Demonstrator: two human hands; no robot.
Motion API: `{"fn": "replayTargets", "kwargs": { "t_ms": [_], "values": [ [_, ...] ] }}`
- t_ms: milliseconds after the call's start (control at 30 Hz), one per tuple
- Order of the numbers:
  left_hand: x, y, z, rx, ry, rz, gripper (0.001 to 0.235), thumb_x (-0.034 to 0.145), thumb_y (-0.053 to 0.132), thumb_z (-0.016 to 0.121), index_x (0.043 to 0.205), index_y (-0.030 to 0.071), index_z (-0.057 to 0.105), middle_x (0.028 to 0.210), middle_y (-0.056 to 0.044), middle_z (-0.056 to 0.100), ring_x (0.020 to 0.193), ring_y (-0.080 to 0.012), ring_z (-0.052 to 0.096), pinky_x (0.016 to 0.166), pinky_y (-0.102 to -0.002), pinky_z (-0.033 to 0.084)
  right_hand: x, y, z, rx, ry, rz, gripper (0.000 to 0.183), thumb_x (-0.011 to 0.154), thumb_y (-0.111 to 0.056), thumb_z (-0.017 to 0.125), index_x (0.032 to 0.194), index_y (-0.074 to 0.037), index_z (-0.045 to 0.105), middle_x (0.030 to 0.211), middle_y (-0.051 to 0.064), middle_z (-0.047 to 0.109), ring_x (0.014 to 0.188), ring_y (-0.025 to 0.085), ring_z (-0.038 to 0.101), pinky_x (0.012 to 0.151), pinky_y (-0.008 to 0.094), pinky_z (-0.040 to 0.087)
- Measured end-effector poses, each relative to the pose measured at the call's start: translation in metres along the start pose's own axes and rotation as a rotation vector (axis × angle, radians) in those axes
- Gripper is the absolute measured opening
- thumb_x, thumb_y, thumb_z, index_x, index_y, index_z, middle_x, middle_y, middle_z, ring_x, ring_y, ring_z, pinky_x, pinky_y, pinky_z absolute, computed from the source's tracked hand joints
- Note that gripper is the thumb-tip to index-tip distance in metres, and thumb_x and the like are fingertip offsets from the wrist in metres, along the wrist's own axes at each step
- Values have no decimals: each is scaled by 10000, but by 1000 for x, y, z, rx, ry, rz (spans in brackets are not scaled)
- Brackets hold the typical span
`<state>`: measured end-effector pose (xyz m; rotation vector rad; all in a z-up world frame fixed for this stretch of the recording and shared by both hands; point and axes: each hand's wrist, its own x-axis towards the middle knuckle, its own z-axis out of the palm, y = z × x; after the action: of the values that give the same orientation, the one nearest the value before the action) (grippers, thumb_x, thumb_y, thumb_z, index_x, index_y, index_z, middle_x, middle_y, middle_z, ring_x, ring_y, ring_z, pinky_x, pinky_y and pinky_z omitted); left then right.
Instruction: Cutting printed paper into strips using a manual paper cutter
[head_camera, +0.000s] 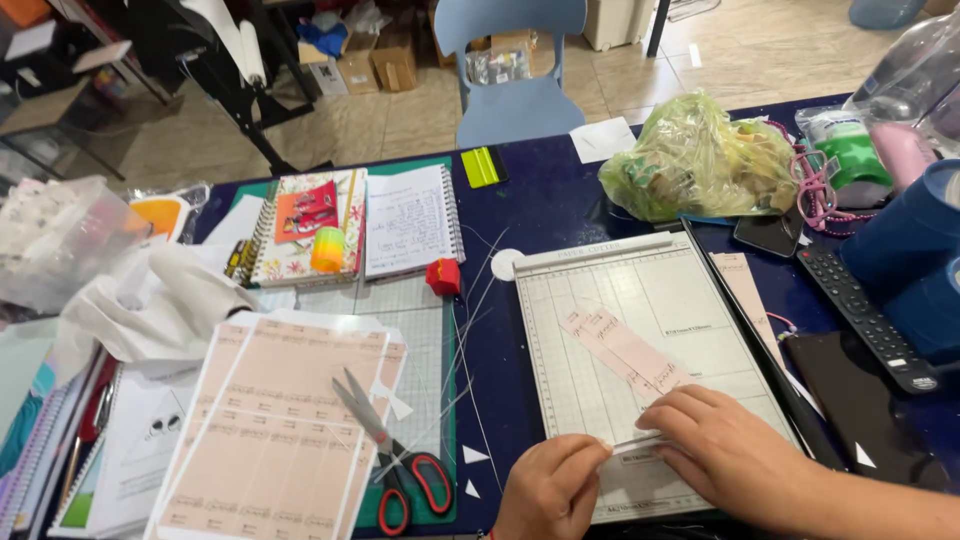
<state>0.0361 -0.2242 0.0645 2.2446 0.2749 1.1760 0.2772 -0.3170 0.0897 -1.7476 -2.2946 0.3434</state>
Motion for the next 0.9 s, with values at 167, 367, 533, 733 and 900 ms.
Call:
{"fn": "replayTargets", "kwargs": {
  "t_ms": [167, 367, 533, 733, 900],
  "values": [
    [-7, 9, 17, 20, -74, -61, 426, 923, -14, 449, 1320, -129, 551, 1233, -264, 617, 1063, -387, 619, 944, -463, 521, -12, -17, 15, 377, 145, -58, 460, 927, -14, 506, 1385, -52, 506, 1421, 161, 538, 1393, 324, 479, 1171, 478, 388],
    [-17, 6, 10, 207, -39, -55, 358, 990, 17, 570, 1344, -31, 601, 1262, -251, 568, 1086, -398, 600, 943, -486, 510, -3, -15, -3, 502, -63, -62, 558, 917, -54, 669, 1434, -110, 465, 1422, 121, 538, 1317, 295, 577, 1108, 410, 469],
    [-15, 7, -4, 144, -58, -91, 345, 951, -53, 607, 1292, -23, 649, 1043, -163, 679, 890, -325, 631, 767, -417, 524, 26, 20, -15, 307, -90, 105, 421, 1012, -312, 542, 1397, -161, 620, 1441, 70, 621, 1336, 242, 580, 1150, 432, 421],
    [-38, -27, -26, -424, 415, -723, 296, 905, 70, 686, 1195, 14, 692, 1065, -183, 771, 926, -325, 766, 759, -382, 606, 30, 64, 23, -455, 90, -181, 728, 1062, -586, 423, 1577, -92, 280, 1654, 211, 170, 1537, 363, 91, 1215, 462, 97],
    [-29, -23, -57, -973, 629, -1207, 467, 920, 105, 569, 1377, 25, 516, 1270, -314, 722, 949, -390, 735, 623, -388, 563, -15, 33, 37, -766, 334, -282, 1063, 881, -913, 369, 1622, -165, 226, 1712, 154, 189, 1598, 298, 170, 1268, 455, 156]
  ]
}}
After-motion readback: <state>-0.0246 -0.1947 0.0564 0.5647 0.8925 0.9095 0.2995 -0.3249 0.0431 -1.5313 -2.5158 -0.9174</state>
